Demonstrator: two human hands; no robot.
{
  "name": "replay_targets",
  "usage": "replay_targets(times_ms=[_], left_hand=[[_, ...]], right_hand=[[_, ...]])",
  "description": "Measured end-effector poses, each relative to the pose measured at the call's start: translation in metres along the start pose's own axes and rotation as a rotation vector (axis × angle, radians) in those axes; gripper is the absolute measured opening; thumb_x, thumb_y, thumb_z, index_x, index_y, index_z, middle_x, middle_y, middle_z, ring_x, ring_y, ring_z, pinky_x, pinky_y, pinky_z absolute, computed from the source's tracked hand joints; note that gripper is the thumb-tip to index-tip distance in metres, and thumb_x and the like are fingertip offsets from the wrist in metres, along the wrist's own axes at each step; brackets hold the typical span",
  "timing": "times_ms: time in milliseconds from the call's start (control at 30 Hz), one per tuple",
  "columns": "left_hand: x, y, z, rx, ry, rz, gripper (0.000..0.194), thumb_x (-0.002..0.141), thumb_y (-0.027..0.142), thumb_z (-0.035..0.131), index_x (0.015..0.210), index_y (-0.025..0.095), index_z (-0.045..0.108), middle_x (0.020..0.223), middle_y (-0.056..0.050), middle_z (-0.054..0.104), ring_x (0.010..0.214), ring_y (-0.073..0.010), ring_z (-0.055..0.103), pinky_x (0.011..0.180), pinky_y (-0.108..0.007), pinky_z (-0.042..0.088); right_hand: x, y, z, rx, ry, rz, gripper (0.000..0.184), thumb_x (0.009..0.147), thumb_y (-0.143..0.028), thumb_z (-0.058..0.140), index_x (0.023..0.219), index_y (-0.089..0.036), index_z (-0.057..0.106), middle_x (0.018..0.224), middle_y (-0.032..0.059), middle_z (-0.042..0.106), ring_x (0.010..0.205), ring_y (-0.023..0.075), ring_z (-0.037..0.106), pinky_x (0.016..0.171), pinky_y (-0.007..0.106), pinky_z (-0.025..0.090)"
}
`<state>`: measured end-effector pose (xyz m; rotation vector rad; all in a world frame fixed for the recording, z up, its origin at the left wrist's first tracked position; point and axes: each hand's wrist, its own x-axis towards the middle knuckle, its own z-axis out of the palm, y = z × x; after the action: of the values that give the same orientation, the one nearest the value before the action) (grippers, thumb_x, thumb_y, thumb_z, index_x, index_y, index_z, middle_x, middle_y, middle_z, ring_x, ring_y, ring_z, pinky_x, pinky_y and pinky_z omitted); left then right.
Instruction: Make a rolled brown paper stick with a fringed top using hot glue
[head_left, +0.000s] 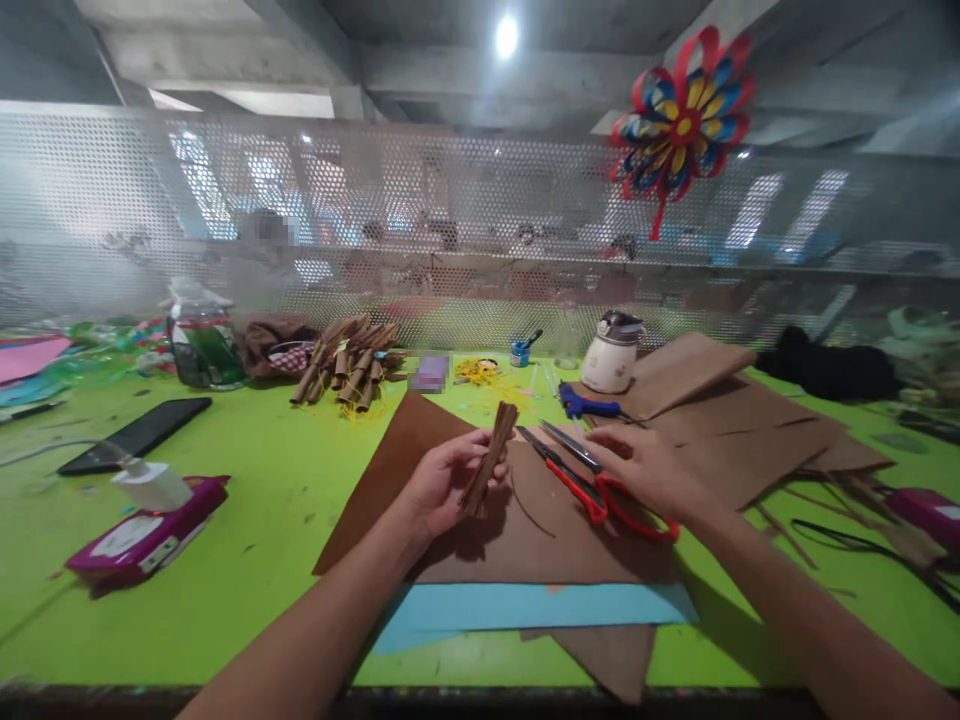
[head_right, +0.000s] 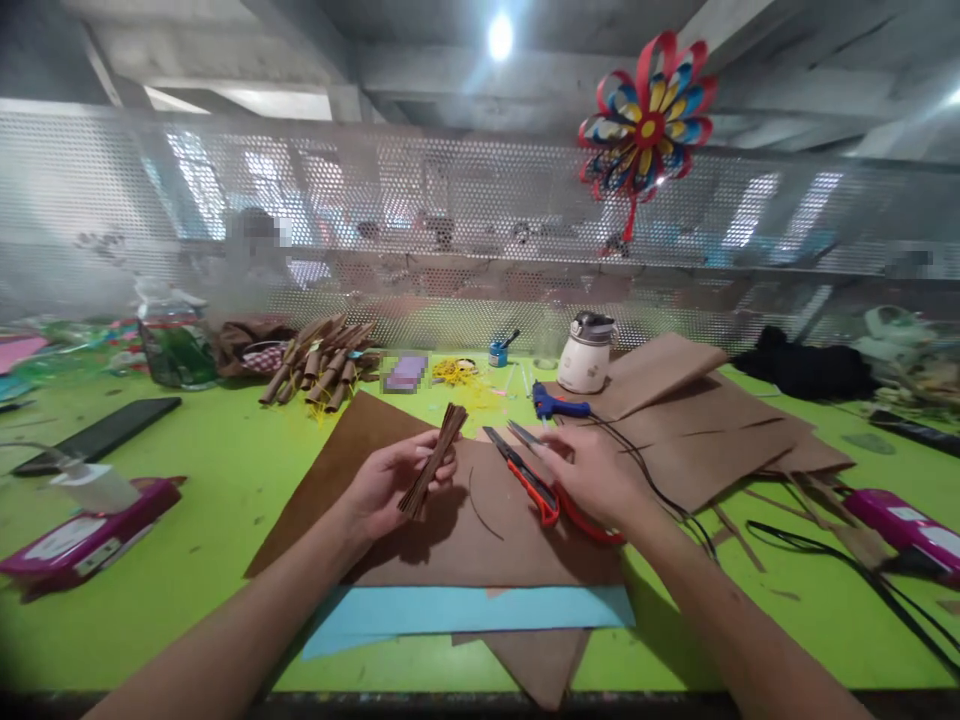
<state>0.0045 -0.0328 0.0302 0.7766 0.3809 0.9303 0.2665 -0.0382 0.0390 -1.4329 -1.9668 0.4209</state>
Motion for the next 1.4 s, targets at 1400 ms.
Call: replay_targets(times_ms=[1400], left_hand=[[0.004, -0.016, 0.006, 0.339, 0.15, 0.253, 0.056, 0.062, 0.014, 0.081, 0.112, 0.015, 0.056, 0.095, -0.008, 0.069, 0.077, -0.0193, 0.068, 0.069, -0.03, 0.052]], right_hand=[[0.021, -0.007, 0.035, 1.277, -0.169, 0.444, 0.02, 0.068, -0.023, 0.075, 0.07, -0.014, 0.058, 0.054, -0.0042, 0.049, 0.044, 0.0041, 0.041, 0.036, 0.013, 0.03]])
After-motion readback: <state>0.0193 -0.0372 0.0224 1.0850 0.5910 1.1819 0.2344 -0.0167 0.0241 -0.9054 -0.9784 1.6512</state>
